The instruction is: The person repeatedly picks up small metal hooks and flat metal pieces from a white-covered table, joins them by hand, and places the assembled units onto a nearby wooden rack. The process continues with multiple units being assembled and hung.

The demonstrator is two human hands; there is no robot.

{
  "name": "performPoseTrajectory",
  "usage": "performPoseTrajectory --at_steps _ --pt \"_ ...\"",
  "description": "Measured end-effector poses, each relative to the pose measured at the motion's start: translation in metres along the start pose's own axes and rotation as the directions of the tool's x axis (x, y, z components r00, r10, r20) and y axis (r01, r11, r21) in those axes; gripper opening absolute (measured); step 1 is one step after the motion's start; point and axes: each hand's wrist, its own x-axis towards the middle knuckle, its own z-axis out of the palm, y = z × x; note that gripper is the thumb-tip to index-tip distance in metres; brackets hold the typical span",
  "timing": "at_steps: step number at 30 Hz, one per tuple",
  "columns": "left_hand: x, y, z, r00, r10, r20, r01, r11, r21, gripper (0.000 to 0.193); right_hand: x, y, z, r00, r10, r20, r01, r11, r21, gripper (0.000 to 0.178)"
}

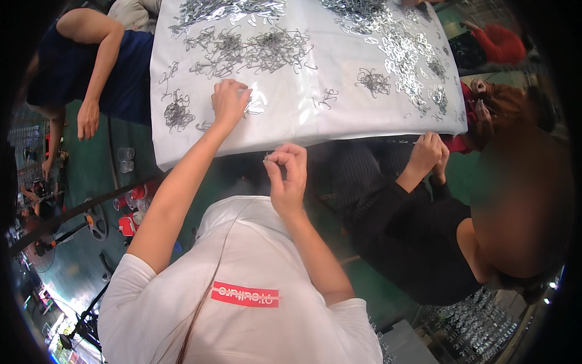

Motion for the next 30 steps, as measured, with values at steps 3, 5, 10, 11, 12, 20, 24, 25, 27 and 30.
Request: performPoseTrajectory --at_steps 3,5,10,11,12,20,24,25,27,30 --pt "0.013 0.005 0.016 0.999 -0.022 0.024 0.02 0.995 0.097 0.016 0.003 0.002 -0.003 1.0 0.012 0.003 -0.012 1.0 -0.012 0.007" --pt "0.016 0.009 0.021 0.998 -0.031 0.053 0.025 0.994 0.108 0.014 0.005 0.003 -0.004 1.0 -0.001 0.0 0.001 0.999 -0.034 0.007" --pt "0.017 0.015 0.012 0.993 0.059 0.102 -0.07 0.991 0.115 0.012 0.009 0.004 -0.006 1.0 0.012 0.001 -0.012 0.999 -0.049 0.007" --pt "0.016 0.017 0.007 0.994 0.072 0.085 -0.077 0.995 0.061 0.012 0.009 0.004 -0.006 1.0 0.02 0.001 -0.02 0.999 -0.041 0.007" --pt "0.014 0.019 0.0 0.993 0.072 0.089 -0.073 0.997 0.011 0.013 0.009 0.004 -0.006 1.0 0.03 0.0 -0.03 0.999 -0.035 0.008" --pt "-0.008 0.014 -0.028 0.981 -0.05 0.187 0.108 0.942 -0.318 0.013 0.011 0.016 0.002 0.998 0.063 -0.006 -0.063 0.998 -0.002 0.007" --pt "-0.011 0.0 -0.015 0.948 0.319 -0.007 -0.313 0.926 -0.212 0.013 0.012 0.022 0.004 0.998 0.054 -0.017 -0.054 0.998 -0.021 0.006" --pt "-0.013 0.0 -0.01 0.917 0.399 0.0 -0.392 0.899 -0.196 0.013 0.011 0.022 0.004 0.999 0.047 -0.016 -0.047 0.998 -0.035 0.006" --pt "-0.015 0.003 0.001 0.92 0.385 0.074 -0.371 0.916 -0.154 0.013 0.009 0.021 0.004 0.998 0.057 -0.006 -0.057 0.998 -0.029 0.006" --pt "-0.011 0.007 0.012 0.887 0.444 0.123 -0.439 0.896 -0.067 0.011 0.008 0.019 0.006 0.999 0.044 -0.023 -0.044 0.999 -0.019 0.007"
